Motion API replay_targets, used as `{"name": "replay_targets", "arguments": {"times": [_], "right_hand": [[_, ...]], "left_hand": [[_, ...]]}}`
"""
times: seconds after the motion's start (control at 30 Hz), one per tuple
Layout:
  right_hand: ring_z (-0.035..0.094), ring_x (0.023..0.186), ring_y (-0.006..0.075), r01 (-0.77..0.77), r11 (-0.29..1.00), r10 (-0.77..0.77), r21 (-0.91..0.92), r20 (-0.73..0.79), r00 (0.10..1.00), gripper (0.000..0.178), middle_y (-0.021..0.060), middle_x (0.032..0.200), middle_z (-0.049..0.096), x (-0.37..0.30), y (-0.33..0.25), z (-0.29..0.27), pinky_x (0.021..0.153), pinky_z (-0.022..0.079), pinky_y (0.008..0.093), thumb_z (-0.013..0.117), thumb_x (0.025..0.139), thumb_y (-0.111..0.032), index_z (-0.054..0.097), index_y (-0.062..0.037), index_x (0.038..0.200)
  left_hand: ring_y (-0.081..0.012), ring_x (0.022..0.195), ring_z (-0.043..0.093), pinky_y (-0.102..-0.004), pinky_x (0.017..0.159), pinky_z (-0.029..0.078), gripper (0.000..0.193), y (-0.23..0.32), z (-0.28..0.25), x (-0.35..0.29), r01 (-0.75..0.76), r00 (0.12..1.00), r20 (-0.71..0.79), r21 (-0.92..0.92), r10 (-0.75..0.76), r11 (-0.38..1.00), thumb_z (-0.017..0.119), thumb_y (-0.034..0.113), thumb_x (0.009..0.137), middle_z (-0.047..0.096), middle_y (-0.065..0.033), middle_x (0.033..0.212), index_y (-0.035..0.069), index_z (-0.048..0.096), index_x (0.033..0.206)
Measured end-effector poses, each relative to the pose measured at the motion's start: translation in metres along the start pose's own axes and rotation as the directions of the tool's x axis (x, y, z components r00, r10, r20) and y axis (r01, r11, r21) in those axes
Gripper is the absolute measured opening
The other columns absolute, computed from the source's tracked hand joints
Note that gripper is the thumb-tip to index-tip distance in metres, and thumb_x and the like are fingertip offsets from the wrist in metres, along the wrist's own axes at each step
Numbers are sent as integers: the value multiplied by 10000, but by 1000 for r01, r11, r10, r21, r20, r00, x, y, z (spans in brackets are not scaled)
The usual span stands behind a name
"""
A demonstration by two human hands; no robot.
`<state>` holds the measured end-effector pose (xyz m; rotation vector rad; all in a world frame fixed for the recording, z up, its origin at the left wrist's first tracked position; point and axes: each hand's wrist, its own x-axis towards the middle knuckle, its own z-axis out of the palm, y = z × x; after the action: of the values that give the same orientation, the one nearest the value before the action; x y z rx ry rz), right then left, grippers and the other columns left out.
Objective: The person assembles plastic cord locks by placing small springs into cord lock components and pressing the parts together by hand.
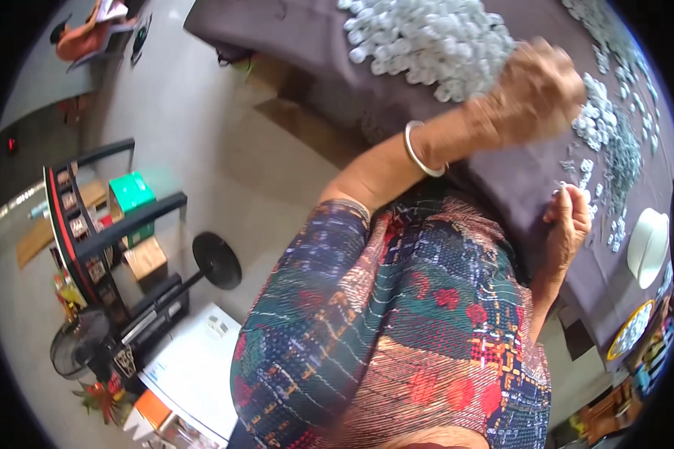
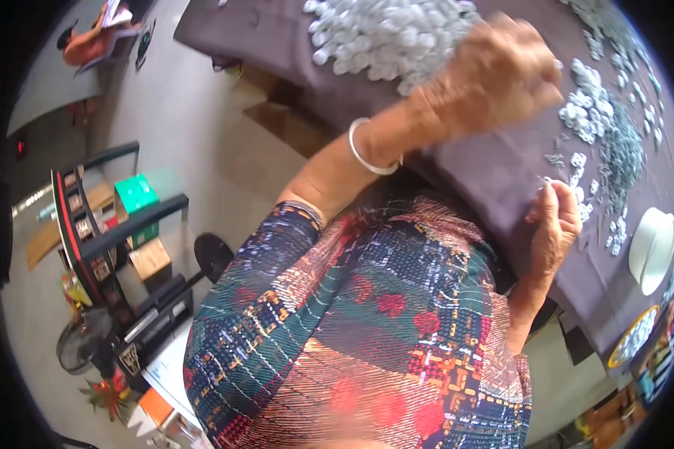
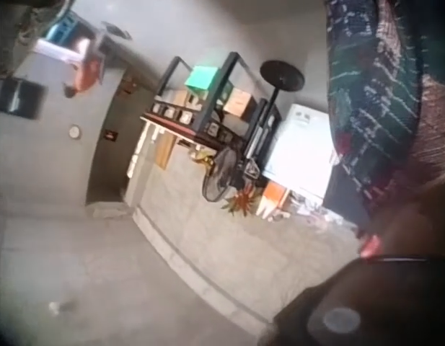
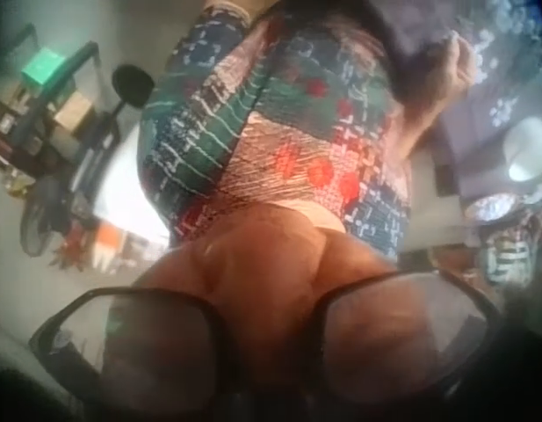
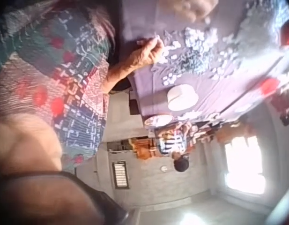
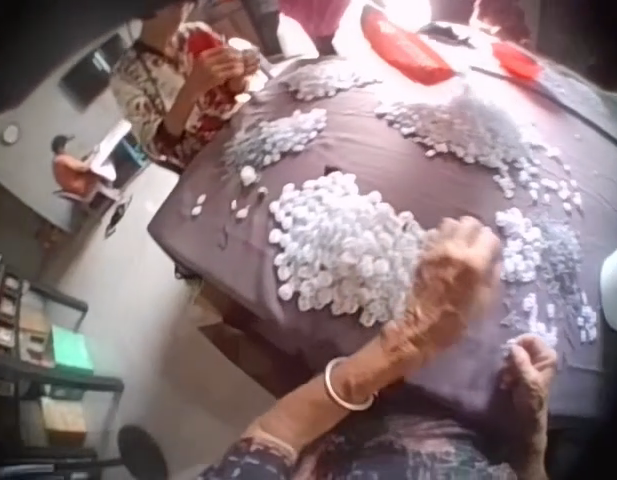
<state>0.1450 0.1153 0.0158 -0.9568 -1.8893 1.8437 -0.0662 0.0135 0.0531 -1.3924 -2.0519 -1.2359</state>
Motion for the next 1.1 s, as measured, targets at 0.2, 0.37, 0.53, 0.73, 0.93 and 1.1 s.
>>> {"name": "replay_targets", "arguments": {"times": [0.2, 0.37, 0.53, 0.73, 0.93, 1.1], "right_hand": [[424, 538, 44, 14, 1000, -14, 5, 26, 1000, 149, -10, 680, 516, 2, -4, 0, 495, 358, 172, 569, 891, -119, 581, -8, 989], [411, 541, 49, 32, 999, -32, 12, 10, 999, 156, -6, 671, 495, 6, -1, -4, 490, 351, 179, 566, 892, -118, 569, -3, 997], [408, 538, 52, 35, 999, -36, 35, 24, 999, 154, 5, 683, 501, 7, 3, -10, 485, 350, 185, 561, 893, -110, 561, 1, 1000], [409, 539, 48, 31, 999, -32, 31, 32, 999, 151, 10, 697, 511, 11, 7, -10, 477, 346, 183, 561, 892, -110, 561, -2, 998], [415, 534, 42, 63, 997, -64, 33, 24, 998, 150, 9, 701, 520, 12, 2, -9, 470, 345, 182, 579, 883, -125, 567, -14, 982], [403, 491, 35, 68, 998, -68, -5, -127, 990, 112, -24, 626, 478, 0, 2, -34, 415, 325, 177, 596, 865, -135, 585, -49, 937]], "left_hand": [[-248, 757, 567, -364, 643, 467, 170, 49, -65, -85, 179, 957, 290, -494, -33, 851, 703, 186, 716, 559, -63, 758, 76, 574, 731], [-227, 703, 592, -332, 635, 479, 114, 28, -111, -177, 617, 786, 350, -382, -510, 689, 701, 103, 698, 601, -82, 747, 34, 612, 713], [-201, 717, 536, -339, 665, 454, 290, -29, -126, -313, 953, 239, -462, -59, -854, 298, 697, 155, 740, 548, -88, 777, -8, 535, 916], [-205, 727, 543, -360, 661, 452, 457, -75, -122, -375, 841, -349, -87, -468, -933, -271, 717, 298, 698, 567, -88, 819, -37, 539, 953], [-212, 708, 599, -425, 624, 476, 393, -96, -73, -406, 882, -217, 54, -418, -975, -220, 628, 334, 741, 594, -112, 757, -25, 587, 897], [-253, 736, 634, -381, 638, 507, 248, -142, -34, -384, 909, 73, 212, 387, -975, 152, 541, 262, 786, 657, -131, 773, 41, 649, 812]]}}
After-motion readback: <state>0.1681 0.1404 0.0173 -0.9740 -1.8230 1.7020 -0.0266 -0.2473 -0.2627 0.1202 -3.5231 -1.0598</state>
